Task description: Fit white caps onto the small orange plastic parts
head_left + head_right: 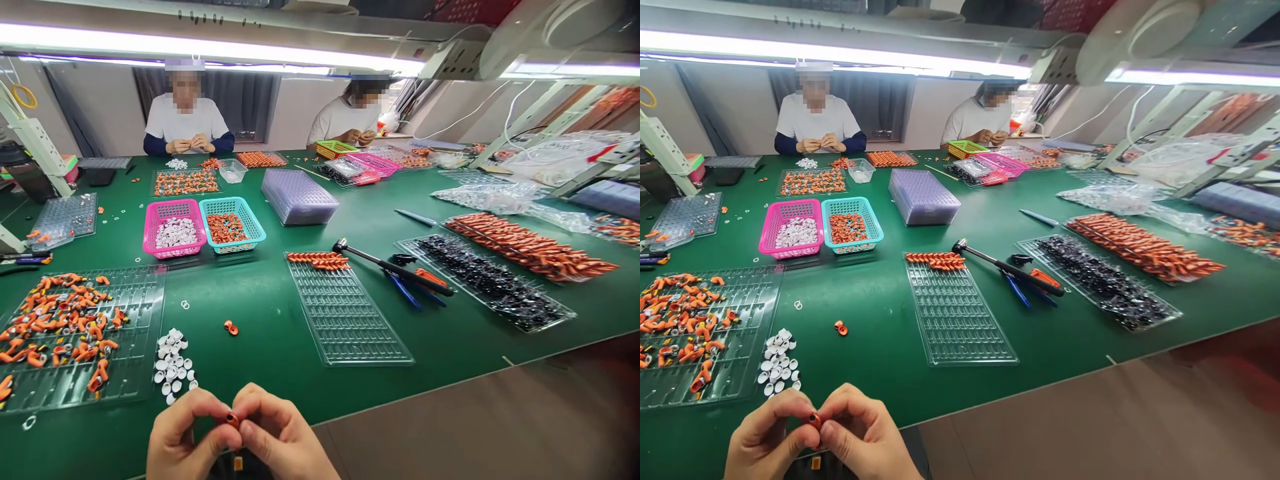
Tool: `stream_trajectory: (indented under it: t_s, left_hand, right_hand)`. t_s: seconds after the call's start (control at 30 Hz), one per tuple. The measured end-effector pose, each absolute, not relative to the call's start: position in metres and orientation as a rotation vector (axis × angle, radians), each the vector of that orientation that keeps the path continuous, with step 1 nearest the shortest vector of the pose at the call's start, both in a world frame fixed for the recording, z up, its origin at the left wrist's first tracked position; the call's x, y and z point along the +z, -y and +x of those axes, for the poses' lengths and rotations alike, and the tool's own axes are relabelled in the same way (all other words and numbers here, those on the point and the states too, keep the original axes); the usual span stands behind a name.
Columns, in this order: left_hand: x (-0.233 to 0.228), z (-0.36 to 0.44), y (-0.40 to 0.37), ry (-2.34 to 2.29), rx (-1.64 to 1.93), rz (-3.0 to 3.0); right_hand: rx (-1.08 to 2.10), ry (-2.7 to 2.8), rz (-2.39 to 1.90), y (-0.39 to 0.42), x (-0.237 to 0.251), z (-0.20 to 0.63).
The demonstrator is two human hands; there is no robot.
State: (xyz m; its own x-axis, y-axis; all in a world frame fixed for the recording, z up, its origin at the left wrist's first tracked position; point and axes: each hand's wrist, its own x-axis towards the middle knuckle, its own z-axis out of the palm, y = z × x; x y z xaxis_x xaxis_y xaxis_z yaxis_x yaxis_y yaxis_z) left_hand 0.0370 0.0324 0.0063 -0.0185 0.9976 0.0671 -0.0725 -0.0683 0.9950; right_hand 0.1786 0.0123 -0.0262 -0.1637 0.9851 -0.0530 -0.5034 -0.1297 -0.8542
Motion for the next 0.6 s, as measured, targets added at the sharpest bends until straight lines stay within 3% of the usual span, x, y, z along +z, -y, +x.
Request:
stream_trajectory:
  t_s: [0.6]
  left_hand:
    - [-0.001,0.016,-0.041,-0.731,1.290,2.300]
  right_hand:
    - [1.686,0.648,-0.552,-0.012,-0.029,0.181]
